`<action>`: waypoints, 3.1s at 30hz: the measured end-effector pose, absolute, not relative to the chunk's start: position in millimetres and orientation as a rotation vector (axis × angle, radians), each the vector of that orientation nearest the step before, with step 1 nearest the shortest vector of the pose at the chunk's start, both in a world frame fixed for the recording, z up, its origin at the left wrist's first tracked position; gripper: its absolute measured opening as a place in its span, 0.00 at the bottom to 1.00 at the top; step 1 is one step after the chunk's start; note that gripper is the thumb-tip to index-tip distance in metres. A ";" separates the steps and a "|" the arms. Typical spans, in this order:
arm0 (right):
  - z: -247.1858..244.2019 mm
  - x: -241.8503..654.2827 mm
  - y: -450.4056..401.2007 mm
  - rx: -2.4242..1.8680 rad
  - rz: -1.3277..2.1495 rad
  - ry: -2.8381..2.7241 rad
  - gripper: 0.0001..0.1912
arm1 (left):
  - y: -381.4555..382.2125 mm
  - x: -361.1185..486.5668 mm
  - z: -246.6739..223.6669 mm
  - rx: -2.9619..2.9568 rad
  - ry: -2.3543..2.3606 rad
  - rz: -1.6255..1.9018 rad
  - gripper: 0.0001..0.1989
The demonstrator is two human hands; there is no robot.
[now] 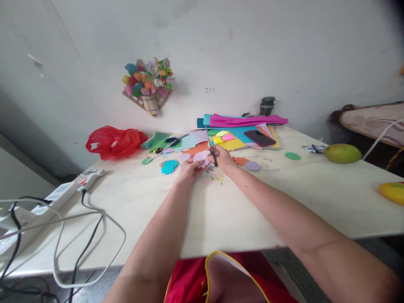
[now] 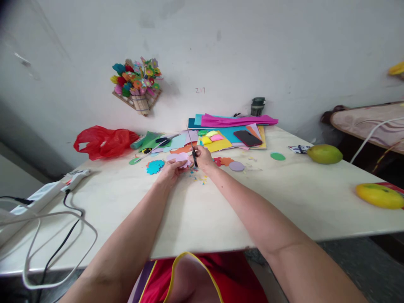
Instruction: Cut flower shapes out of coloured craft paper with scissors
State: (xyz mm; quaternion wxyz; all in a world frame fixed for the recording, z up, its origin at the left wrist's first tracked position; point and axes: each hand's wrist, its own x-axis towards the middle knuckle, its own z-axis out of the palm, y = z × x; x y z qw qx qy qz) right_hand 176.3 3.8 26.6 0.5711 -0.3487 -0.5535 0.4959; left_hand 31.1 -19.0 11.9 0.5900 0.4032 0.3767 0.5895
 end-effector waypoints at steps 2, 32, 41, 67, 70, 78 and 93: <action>26.9 175.6 3.1 -0.817 1.163 -1.291 0.23 | -19.0 31.1 12.3 0.937 0.878 1.382 0.12; 49.0 260.5 13.3 -1.126 1.456 -2.090 0.13 | -8.8 2.4 11.1 0.831 0.887 1.639 0.17; 61.5 254.9 3.9 -1.234 1.422 -2.269 0.16 | -5.5 0.4 7.6 0.834 0.884 1.601 0.16; 58.1 248.4 6.4 -1.226 1.399 -2.260 0.21 | 3.0 5.7 2.2 0.805 0.952 1.492 0.11; 59.2 245.7 5.1 -1.227 1.411 -2.246 0.21 | 4.9 6.4 0.5 0.806 0.951 1.491 0.11; 56.7 240.8 6.5 -1.235 1.413 -2.220 0.23 | 5.2 7.6 0.1 0.789 0.966 1.483 0.13; 58.3 236.7 2.1 -1.240 1.347 -2.224 0.24 | 3.8 9.8 0.7 0.782 0.981 1.495 0.12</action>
